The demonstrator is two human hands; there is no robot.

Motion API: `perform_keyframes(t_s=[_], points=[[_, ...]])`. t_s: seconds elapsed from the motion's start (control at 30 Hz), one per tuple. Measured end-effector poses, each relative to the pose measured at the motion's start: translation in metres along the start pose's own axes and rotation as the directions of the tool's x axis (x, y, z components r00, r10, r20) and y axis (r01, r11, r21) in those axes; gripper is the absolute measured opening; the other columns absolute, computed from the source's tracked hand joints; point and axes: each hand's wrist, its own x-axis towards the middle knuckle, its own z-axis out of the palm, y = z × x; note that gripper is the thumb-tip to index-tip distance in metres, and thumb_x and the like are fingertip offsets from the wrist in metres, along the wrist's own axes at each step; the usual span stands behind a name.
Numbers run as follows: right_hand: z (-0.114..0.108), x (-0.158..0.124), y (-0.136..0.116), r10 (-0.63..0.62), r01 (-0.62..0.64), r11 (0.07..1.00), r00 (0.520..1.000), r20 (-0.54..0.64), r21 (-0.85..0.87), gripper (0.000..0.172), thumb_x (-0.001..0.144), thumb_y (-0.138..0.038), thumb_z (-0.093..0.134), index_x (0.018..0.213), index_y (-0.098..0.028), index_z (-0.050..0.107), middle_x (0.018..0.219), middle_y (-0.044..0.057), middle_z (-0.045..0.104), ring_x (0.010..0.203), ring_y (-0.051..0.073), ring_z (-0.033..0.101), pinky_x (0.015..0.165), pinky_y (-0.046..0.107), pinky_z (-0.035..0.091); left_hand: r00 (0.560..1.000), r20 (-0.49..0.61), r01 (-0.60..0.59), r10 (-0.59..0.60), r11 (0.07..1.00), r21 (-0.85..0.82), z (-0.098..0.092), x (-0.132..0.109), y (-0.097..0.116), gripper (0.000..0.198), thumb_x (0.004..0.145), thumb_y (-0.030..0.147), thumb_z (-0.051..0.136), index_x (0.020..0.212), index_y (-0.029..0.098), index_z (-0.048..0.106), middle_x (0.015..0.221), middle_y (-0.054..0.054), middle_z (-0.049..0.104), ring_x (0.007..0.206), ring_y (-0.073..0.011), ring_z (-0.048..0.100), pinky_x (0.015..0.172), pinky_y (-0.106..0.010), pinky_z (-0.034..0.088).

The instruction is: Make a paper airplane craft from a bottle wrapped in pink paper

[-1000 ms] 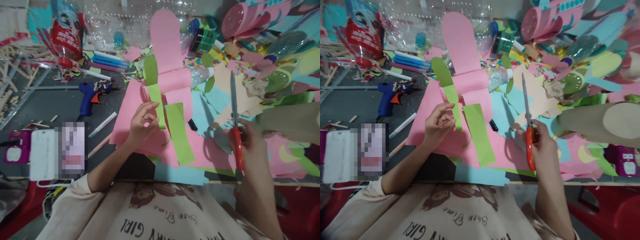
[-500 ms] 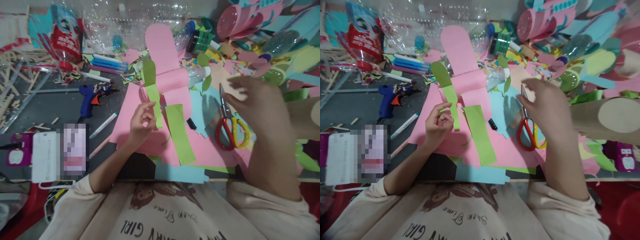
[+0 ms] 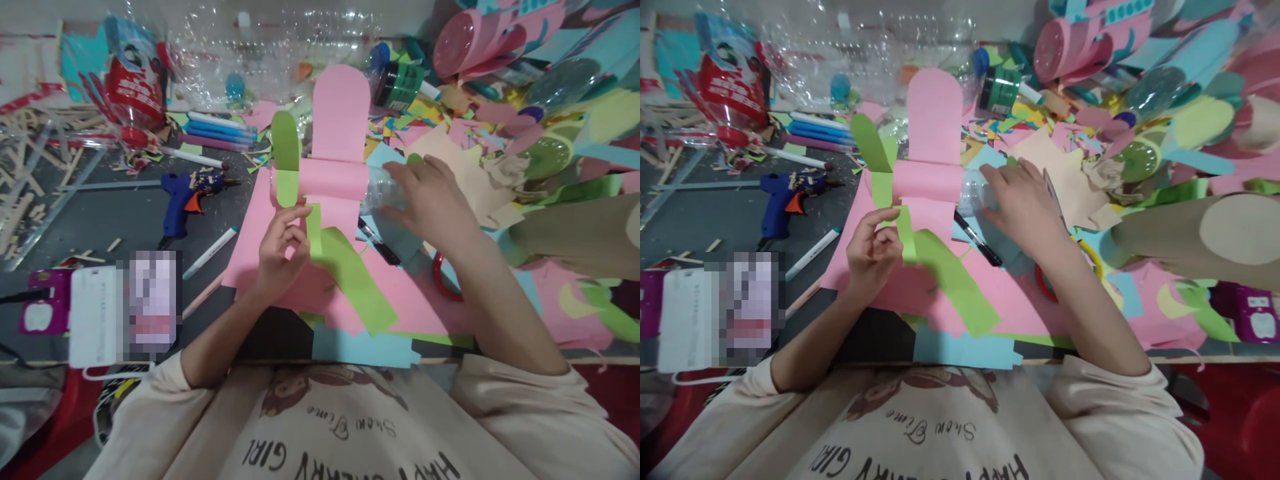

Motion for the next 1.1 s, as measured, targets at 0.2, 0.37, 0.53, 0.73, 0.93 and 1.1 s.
perform_keyframes(t_s=[0.2, 0.37, 0.53, 0.73, 0.93, 1.1], points=[[-0.003, -0.022, -0.020, -0.032, 0.064, 0.988, 0.976, -0.214, 0.144, 0.048, 0.092, -0.024, 0.048, 0.139, -0.021, 0.044, 0.145, 0.014, 0.051, 0.141, 0.034, 0.041, 0.117, 0.062, 0.030, 0.997, 0.038, -0.078, 0.073, 0.989, 0.124, -0.001, 0.000, 0.003, 0.032, 0.092, 0.031, 0.051, 0.121, 0.021, 0.057, 0.109, -0.009, 0.066, 0.065, -0.0098, 0.056, 0.062, -0.025, 0.052], [0.017, -0.042, -0.066, -0.041, 0.201, 0.811, 0.956, -0.290, 0.549, 0.025, 0.096, -0.027, 0.049, 0.120, -0.027, 0.056, 0.116, 0.008, 0.069, 0.111, 0.026, 0.065, 0.095, 0.047, 0.055, 0.980, 0.078, -0.196, 0.185, 0.967, 0.162, 0.001, 0.001, 0.004, 0.030, 0.092, 0.031, 0.055, 0.121, 0.026, 0.059, 0.108, -0.007, 0.068, 0.075, -0.0138, 0.065, 0.083, -0.035, 0.056], [0.048, -0.049, -0.084, -0.002, 0.243, 0.521, 0.959, -0.284, 0.818, 0.032, 0.093, -0.022, 0.053, 0.124, -0.031, 0.053, 0.121, 0.007, 0.063, 0.092, 0.016, 0.067, 0.074, 0.033, 0.060, 0.967, 0.176, -0.214, 0.186, 0.965, 0.153, 0.001, 0.000, 0.008, 0.037, 0.089, 0.030, 0.060, 0.125, 0.028, 0.058, 0.113, -0.004, 0.069, 0.079, -0.0154, 0.068, 0.098, -0.042, 0.054], [0.053, -0.054, -0.082, -0.040, 0.178, 0.414, 0.983, -0.178, 0.893, 0.058, 0.087, -0.015, 0.057, 0.138, -0.040, 0.044, 0.136, 0.007, 0.053, 0.080, 0.013, 0.063, 0.068, 0.032, 0.060, 0.960, 0.208, -0.224, 0.188, 0.960, 0.167, -0.001, 0.002, 0.010, 0.043, 0.085, 0.033, 0.064, 0.127, 0.026, 0.059, 0.121, -0.008, 0.067, 0.110, -0.0238, 0.067, 0.102, -0.043, 0.053], [0.043, -0.055, -0.075, -0.096, 0.156, 0.571, 0.988, -0.123, 0.806, 0.061, 0.089, -0.016, 0.052, 0.143, -0.040, 0.041, 0.132, 0.006, 0.059, 0.077, 0.015, 0.064, 0.069, 0.035, 0.060, 0.959, 0.195, -0.235, 0.205, 0.961, 0.144, 0.000, 0.000, 0.005, 0.039, 0.089, 0.028, 0.059, 0.128, 0.028, 0.057, 0.125, -0.008, 0.066, 0.097, -0.0212, 0.070, 0.099, -0.043, 0.055], [0.039, -0.049, -0.049, -0.030, 0.184, 0.860, 0.949, -0.313, 0.476, 0.059, 0.095, -0.029, 0.046, 0.151, -0.037, 0.029, 0.148, 0.009, 0.049, 0.129, 0.030, 0.055, 0.096, 0.051, 0.055, 0.999, 0.014, 0.030, -0.030, 0.999, 0.041, -0.012, 0.010, 0.020, 0.034, 0.092, 0.039, 0.055, 0.122, 0.025, 0.060, 0.113, -0.007, 0.068, 0.068, -0.0121, 0.068, 0.061, -0.027, 0.058]])
